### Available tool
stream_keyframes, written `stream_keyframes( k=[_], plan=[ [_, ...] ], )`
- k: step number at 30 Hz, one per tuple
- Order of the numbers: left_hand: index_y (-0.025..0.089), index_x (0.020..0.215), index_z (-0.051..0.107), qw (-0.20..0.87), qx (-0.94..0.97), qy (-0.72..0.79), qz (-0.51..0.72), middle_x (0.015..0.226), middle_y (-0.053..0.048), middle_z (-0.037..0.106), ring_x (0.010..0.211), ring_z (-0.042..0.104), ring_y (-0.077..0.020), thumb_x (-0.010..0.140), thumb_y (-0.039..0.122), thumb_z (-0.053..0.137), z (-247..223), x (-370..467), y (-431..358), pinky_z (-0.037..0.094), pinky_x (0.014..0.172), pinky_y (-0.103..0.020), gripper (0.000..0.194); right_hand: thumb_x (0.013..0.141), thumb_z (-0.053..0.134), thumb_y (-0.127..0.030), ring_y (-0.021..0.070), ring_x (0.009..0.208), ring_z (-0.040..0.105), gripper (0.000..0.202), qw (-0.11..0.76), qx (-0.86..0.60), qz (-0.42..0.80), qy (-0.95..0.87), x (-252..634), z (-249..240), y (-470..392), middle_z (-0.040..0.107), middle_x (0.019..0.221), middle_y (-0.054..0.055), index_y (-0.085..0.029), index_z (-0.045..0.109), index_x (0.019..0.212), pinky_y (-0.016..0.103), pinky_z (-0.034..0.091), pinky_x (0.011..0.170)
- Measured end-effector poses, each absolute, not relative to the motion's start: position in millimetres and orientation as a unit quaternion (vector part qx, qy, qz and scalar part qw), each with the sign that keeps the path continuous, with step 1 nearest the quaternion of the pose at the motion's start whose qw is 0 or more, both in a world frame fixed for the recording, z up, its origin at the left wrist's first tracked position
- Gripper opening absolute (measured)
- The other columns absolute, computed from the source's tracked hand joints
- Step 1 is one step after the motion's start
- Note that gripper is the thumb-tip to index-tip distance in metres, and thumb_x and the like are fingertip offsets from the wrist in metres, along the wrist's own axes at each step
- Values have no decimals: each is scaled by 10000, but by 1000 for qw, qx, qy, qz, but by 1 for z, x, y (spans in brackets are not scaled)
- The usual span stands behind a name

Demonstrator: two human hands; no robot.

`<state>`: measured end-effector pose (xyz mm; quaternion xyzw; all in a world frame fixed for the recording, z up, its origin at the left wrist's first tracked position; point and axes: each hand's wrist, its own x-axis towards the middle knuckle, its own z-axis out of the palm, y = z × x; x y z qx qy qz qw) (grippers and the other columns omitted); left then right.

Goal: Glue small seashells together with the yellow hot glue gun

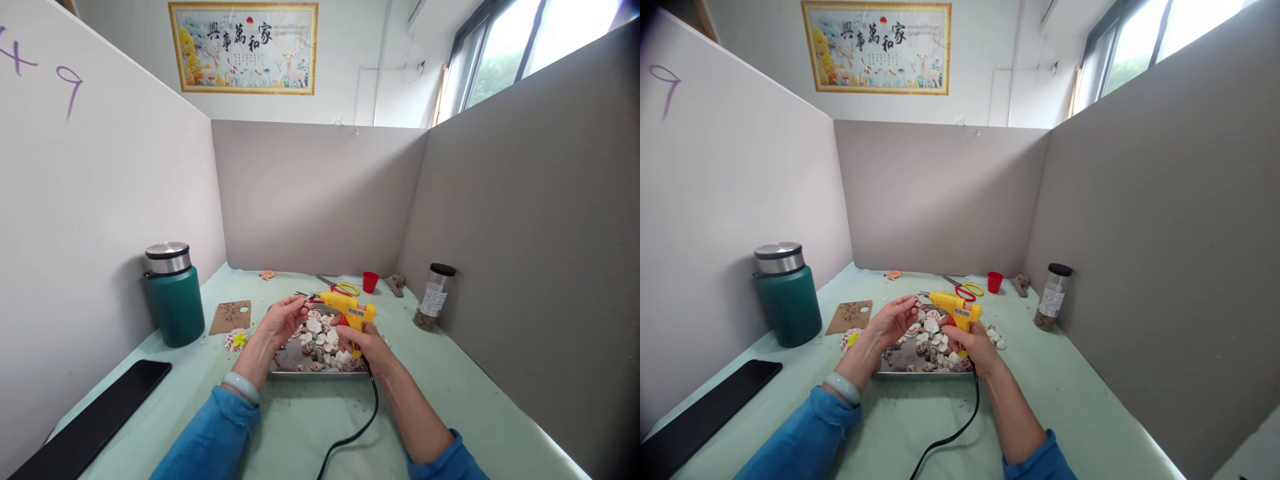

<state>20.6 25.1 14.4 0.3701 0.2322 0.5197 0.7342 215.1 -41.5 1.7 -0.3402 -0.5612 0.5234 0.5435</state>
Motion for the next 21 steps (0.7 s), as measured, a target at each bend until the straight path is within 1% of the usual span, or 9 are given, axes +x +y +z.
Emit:
stream_keyframes(
  k=[3, 8, 13, 18, 21],
  plan=[
    [118, 828, 625, 745, 359, 225, 515, 666, -4, 635, 575, 608, -63, 724, 112, 683, 17, 22, 23, 533, 617, -172, 119, 712, 653, -313, 102, 458, 406, 226, 537, -354, 522, -561, 215, 0, -40, 424, 428, -62, -159, 644, 878, 271, 387, 542],
    [116, 799, 617, 754, 346, 216, 515, 692, -10, 640, 552, 588, -50, 721, 85, 671, 22, 24, 17, 518, 579, -154, 100, 682, 670, -288, 78, 437, 371, 218, 536, -371, 520, -551, 213, -2, -37, 433, 447, -67, -154, 635, 851, 244, 339, 499],
    [112, 823, 630, 756, 351, 203, 513, 653, -9, 625, 555, 586, -60, 721, 79, 665, 20, 25, 17, 518, 577, -162, 112, 667, 667, -271, 67, 430, 358, 230, 528, -375, 523, -554, 210, -1, -39, 431, 457, -70, -142, 626, 853, 229, 292, 465],
    [109, 809, 629, 748, 367, 212, 510, 669, -16, 628, 549, 579, -52, 725, 103, 672, 20, 25, 17, 506, 559, -147, 94, 652, 672, -282, 67, 438, 358, 236, 546, -376, 520, -538, 210, 0, -39, 445, 485, -66, -143, 616, 835, 232, 296, 462],
    [113, 814, 626, 748, 367, 209, 512, 669, -11, 623, 547, 577, -48, 714, 106, 683, 21, 25, 17, 506, 565, -147, 116, 650, 671, -287, 70, 438, 361, 244, 539, -378, 518, -546, 210, -1, -38, 450, 489, -65, -148, 617, 844, 233, 298, 461]
  ],
)
